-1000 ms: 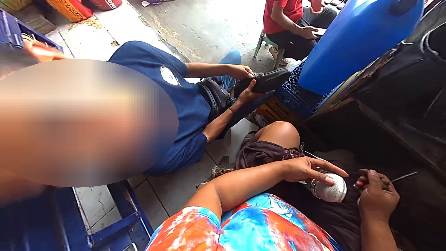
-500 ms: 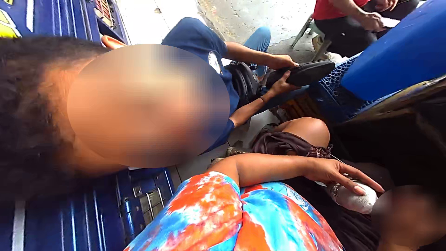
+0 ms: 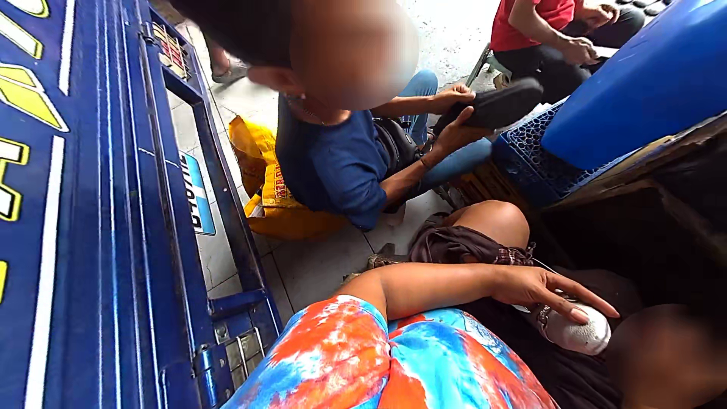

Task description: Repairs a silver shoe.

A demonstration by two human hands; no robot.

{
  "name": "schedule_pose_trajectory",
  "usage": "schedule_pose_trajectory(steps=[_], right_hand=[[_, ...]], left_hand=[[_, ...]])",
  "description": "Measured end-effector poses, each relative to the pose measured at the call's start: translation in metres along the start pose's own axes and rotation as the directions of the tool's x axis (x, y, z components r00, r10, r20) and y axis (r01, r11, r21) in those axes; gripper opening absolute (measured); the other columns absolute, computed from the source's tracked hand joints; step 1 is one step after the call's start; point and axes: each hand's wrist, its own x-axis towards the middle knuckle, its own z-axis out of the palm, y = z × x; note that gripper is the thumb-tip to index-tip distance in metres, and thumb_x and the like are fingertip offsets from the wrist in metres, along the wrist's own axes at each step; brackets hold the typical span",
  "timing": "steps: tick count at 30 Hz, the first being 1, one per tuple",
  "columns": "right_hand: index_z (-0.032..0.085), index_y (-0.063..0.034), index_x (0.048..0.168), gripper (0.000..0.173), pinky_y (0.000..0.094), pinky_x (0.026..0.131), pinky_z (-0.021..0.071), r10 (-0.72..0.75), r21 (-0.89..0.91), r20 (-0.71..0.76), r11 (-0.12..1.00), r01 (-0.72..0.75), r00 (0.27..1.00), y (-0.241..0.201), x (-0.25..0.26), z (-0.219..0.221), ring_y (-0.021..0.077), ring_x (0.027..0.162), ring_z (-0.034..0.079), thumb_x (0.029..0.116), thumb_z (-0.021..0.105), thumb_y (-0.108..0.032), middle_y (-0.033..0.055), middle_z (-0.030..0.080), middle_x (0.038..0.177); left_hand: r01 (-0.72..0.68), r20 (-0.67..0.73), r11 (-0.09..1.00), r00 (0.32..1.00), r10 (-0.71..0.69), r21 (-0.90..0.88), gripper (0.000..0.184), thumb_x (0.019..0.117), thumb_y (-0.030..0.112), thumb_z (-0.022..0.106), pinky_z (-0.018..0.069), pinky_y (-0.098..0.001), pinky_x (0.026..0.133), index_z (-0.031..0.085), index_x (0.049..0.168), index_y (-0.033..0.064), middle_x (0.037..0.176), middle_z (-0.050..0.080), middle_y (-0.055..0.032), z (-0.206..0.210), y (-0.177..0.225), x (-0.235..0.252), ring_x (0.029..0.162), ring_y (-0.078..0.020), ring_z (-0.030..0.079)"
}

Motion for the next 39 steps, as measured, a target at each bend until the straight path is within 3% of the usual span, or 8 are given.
schedule_pose_trajectory(steps=[13, 22, 27, 34, 39], right_hand=[[0.058, -0.0050, 0.094, 0.021, 0.0112, 0.048, 0.0490, 0.039, 0.022, -0.006, 0.999, -0.039, 0.999, -0.002, -0.001, 0.000, -0.0065, 0.047, 0.052, 0.1073, 0.042, -0.010, -0.0146, 0.053, 0.062], [0.058, -0.0045, 0.096, 0.019, 0.0112, 0.050, 0.0496, 0.026, 0.006, -0.048, 1.000, -0.025, 0.999, -0.006, -0.007, 0.000, -0.0080, 0.048, 0.051, 0.1071, 0.045, -0.013, -0.0159, 0.051, 0.063], [0.059, -0.0076, 0.093, 0.020, 0.0110, 0.049, 0.0489, 0.021, 0.081, -0.045, 0.997, -0.017, 0.999, -0.002, -0.006, -0.001, -0.0074, 0.047, 0.051, 0.1068, 0.044, -0.012, -0.0165, 0.053, 0.062], [0.060, -0.0049, 0.094, 0.022, 0.0124, 0.049, 0.0507, 0.025, 0.088, -0.021, 0.996, -0.023, 0.999, 0.001, -0.001, -0.006, -0.0062, 0.047, 0.053, 0.1070, 0.044, -0.012, -0.0154, 0.054, 0.061], [0.061, -0.0027, 0.095, 0.024, 0.0131, 0.050, 0.0513, 0.026, 0.073, -0.013, 0.997, -0.025, 1.000, 0.000, -0.001, -0.012, -0.0054, 0.049, 0.054, 0.1072, 0.042, -0.012, -0.0140, 0.055, 0.063]], left_hand=[[0.018, -0.034, 1.000, 0.999, -0.019, -0.019, 0.033, 0.0979, -0.002, 0.055, 0.0547, -0.0273, 0.082, 0.060, 0.131, -0.0025, 0.118, 0.066, -0.0090, 0.004, 0.004, -0.002, 0.093, -0.0077, 0.064], [0.007, -0.007, 0.998, 1.000, -0.007, -0.062, 0.036, 0.0974, 0.006, 0.053, 0.0550, -0.0297, 0.087, 0.057, 0.133, -0.0013, 0.117, 0.065, -0.0062, -0.001, -0.004, 0.002, 0.095, -0.0084, 0.065], [0.025, 0.014, 0.998, 1.000, -0.025, -0.057, 0.037, 0.0962, 0.005, 0.053, 0.0554, -0.0294, 0.086, 0.057, 0.133, -0.0003, 0.117, 0.066, -0.0048, -0.002, -0.006, 0.003, 0.095, -0.0081, 0.065], [0.009, -0.045, 0.992, 0.999, -0.015, -0.128, 0.033, 0.0986, 0.003, 0.049, 0.0574, -0.0304, 0.082, 0.058, 0.131, 0.0033, 0.108, 0.069, -0.0019, 0.002, -0.009, 0.007, 0.089, -0.0090, 0.068], [0.014, -0.024, 0.988, 1.000, -0.018, -0.152, 0.036, 0.0976, 0.000, 0.049, 0.0565, -0.0301, 0.084, 0.057, 0.133, 0.0009, 0.111, 0.067, -0.0036, 0.013, -0.012, 0.016, 0.091, -0.0090, 0.067]])
